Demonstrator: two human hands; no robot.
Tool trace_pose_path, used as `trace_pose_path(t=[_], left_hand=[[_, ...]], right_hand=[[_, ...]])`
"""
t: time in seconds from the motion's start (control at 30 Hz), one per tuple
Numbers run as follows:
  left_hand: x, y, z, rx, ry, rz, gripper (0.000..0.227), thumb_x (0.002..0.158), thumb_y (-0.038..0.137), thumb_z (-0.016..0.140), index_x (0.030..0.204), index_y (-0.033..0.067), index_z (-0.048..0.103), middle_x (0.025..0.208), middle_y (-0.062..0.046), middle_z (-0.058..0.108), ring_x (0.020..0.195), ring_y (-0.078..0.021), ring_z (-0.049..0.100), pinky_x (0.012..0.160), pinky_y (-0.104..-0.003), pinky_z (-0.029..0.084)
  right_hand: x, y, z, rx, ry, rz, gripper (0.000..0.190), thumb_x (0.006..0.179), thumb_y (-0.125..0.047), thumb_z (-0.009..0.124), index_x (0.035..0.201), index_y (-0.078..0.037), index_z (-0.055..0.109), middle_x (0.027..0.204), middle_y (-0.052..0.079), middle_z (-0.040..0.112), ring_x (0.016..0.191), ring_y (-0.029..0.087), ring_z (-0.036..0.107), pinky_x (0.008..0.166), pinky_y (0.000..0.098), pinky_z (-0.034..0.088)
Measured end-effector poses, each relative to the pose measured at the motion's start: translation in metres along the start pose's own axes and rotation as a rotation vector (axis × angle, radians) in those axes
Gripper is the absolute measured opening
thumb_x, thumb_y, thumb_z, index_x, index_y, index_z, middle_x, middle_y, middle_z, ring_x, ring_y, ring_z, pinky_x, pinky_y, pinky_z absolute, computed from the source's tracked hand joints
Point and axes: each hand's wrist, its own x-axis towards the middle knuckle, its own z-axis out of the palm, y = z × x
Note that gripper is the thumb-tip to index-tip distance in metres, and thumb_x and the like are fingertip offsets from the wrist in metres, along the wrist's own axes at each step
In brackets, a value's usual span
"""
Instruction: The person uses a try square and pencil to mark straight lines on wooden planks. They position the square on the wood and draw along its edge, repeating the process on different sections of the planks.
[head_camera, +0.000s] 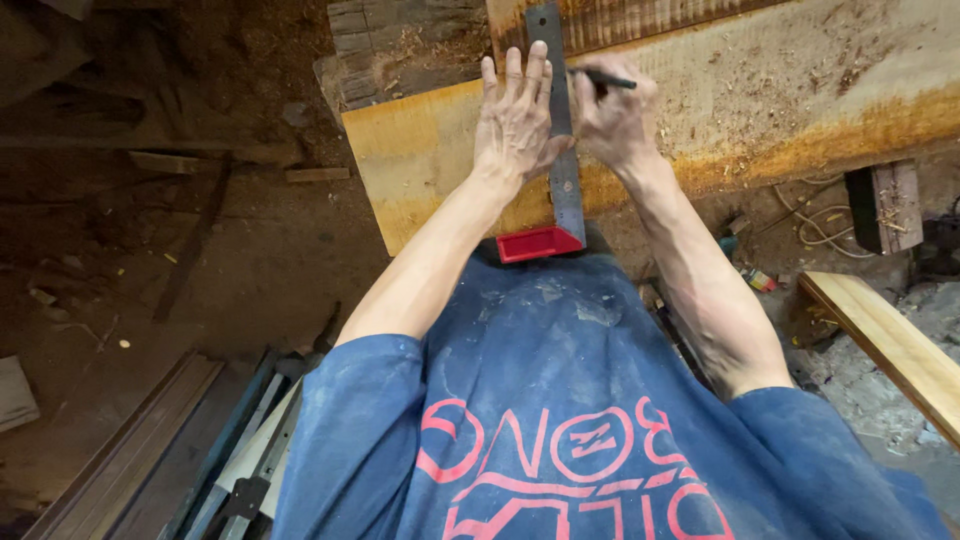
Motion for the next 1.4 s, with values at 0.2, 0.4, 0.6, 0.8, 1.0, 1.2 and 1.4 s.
trace_pose_path(t=[0.2, 0.4, 0.6, 0.8, 1.0, 1.2, 1.4], left_hand=[[0.003, 0.001, -0.006, -0.025, -0.019, 0.001, 0.106, 0.087, 0.072, 0.059, 0.159, 0.0013, 0.025, 0.168, -0.019, 0.012, 0.154, -0.0406, 0.017, 0.123, -0.064, 0.008], [-0.002, 0.003, -0.014, -0.024, -0.065, -0.016, 0.106, 0.089, 0.069, 0.061, 0.161, 0.0, 0.024, 0.169, -0.019, 0.011, 0.156, -0.0403, 0.017, 0.125, -0.063, 0.008], [-0.003, 0.004, -0.019, -0.043, -0.048, -0.025, 0.107, 0.088, 0.07, 0.061, 0.16, -0.0004, 0.024, 0.169, -0.018, 0.01, 0.155, -0.0404, 0.018, 0.124, -0.063, 0.008], [-0.004, 0.004, -0.018, -0.027, -0.045, -0.021, 0.108, 0.088, 0.071, 0.062, 0.16, -0.0015, 0.026, 0.17, -0.018, 0.01, 0.156, -0.0404, 0.019, 0.125, -0.064, 0.009], [-0.004, 0.004, -0.009, 0.004, -0.024, -0.019, 0.108, 0.088, 0.07, 0.062, 0.16, -0.0014, 0.028, 0.169, -0.019, 0.012, 0.155, -0.0408, 0.02, 0.124, -0.065, 0.011], [0.002, 0.002, -0.005, 0.027, -0.015, 0.001, 0.111, 0.084, 0.074, 0.061, 0.159, -0.0002, 0.028, 0.168, -0.019, 0.012, 0.153, -0.0406, 0.021, 0.122, -0.066, 0.011], [0.0, -0.001, 0.001, -0.026, 0.012, 0.004, 0.11, 0.087, 0.072, 0.063, 0.161, -0.0012, 0.029, 0.169, -0.02, 0.013, 0.155, -0.041, 0.021, 0.124, -0.065, 0.01]], right_hand=[[0.014, -0.001, -0.012, -0.082, -0.28, 0.201, 0.013, 0.108, -0.006, 0.058, 0.106, 0.0, 0.07, 0.074, 0.011, 0.066, 0.049, 0.018, 0.057, 0.037, 0.0283, 0.047], [0.079, 0.017, 0.011, -0.214, -0.02, -0.25, 0.002, 0.101, -0.003, 0.064, 0.101, -0.002, 0.063, 0.085, 0.008, 0.065, 0.072, 0.019, 0.063, 0.064, 0.0326, 0.054], [0.082, 0.008, 0.0, 0.026, -0.109, 0.159, 0.008, 0.107, -0.01, 0.061, 0.106, -0.004, 0.066, 0.092, 0.01, 0.071, 0.076, 0.021, 0.069, 0.067, 0.0362, 0.061], [0.054, 0.016, 0.01, 0.202, 0.053, 0.099, 0.005, 0.112, -0.007, 0.07, 0.112, -0.002, 0.072, 0.097, 0.015, 0.078, 0.073, 0.018, 0.075, 0.061, 0.0241, 0.064], [0.028, 0.026, 0.023, 0.257, 0.119, -0.018, 0.008, 0.113, -0.007, 0.069, 0.116, 0.001, 0.071, 0.098, 0.016, 0.078, 0.078, 0.019, 0.076, 0.062, 0.0275, 0.063], [0.006, 0.013, 0.007, 0.165, 0.088, 0.038, 0.01, 0.109, -0.006, 0.07, 0.114, 0.002, 0.073, 0.091, 0.015, 0.077, 0.063, 0.015, 0.068, 0.047, 0.0241, 0.054], [0.033, 0.019, 0.021, 0.221, 0.17, -0.032, 0.01, 0.109, -0.006, 0.07, 0.112, 0.003, 0.072, 0.094, 0.016, 0.078, 0.067, 0.015, 0.072, 0.051, 0.0244, 0.058]])
